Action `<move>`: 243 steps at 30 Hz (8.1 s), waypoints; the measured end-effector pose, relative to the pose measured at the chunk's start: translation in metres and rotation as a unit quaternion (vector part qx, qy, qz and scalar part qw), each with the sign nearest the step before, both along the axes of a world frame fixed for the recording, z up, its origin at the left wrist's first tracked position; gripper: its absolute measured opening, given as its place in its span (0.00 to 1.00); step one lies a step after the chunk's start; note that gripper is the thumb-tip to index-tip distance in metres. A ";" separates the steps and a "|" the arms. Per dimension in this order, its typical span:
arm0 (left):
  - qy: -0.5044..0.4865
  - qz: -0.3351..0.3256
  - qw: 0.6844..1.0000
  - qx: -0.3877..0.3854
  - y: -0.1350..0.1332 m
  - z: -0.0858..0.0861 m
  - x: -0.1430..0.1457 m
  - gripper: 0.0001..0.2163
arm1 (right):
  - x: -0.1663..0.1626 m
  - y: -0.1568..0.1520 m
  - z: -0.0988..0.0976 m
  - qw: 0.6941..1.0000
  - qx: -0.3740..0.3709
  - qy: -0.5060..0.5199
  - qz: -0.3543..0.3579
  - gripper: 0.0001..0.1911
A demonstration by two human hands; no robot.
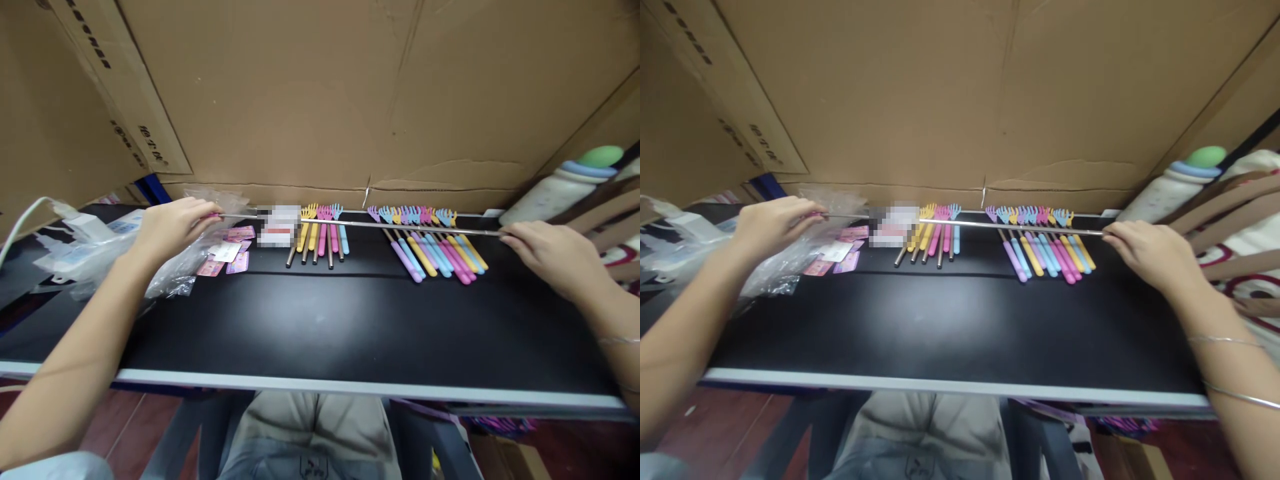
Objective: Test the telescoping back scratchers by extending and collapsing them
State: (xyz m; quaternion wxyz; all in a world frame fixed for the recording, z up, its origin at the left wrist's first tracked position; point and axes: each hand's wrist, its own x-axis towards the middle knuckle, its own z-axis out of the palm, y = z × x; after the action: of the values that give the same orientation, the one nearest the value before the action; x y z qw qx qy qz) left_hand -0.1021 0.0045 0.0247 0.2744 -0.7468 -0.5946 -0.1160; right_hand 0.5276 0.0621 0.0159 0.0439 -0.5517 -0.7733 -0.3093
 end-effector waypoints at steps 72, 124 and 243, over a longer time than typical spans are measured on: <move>0.054 0.006 0.998 0.014 -0.013 0.001 0.004 0.16 | -0.015 -0.015 0.014 0.996 -0.069 0.048 -0.031 0.15; -0.006 -0.276 0.960 0.036 -0.016 -0.018 0.161 0.13 | -0.238 -0.066 -0.002 0.958 -0.086 0.110 0.252 0.17; 0.126 -0.043 0.986 0.095 0.008 -0.009 -0.010 0.15 | -0.019 0.001 -0.006 0.995 0.080 -0.046 0.033 0.18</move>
State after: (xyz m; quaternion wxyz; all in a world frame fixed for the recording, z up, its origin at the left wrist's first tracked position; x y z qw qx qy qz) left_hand -0.1123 0.0122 0.0158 0.4118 -0.7508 -0.5087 -0.0889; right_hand 0.5087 0.0633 0.0102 0.0624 -0.5061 -0.7652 -0.3931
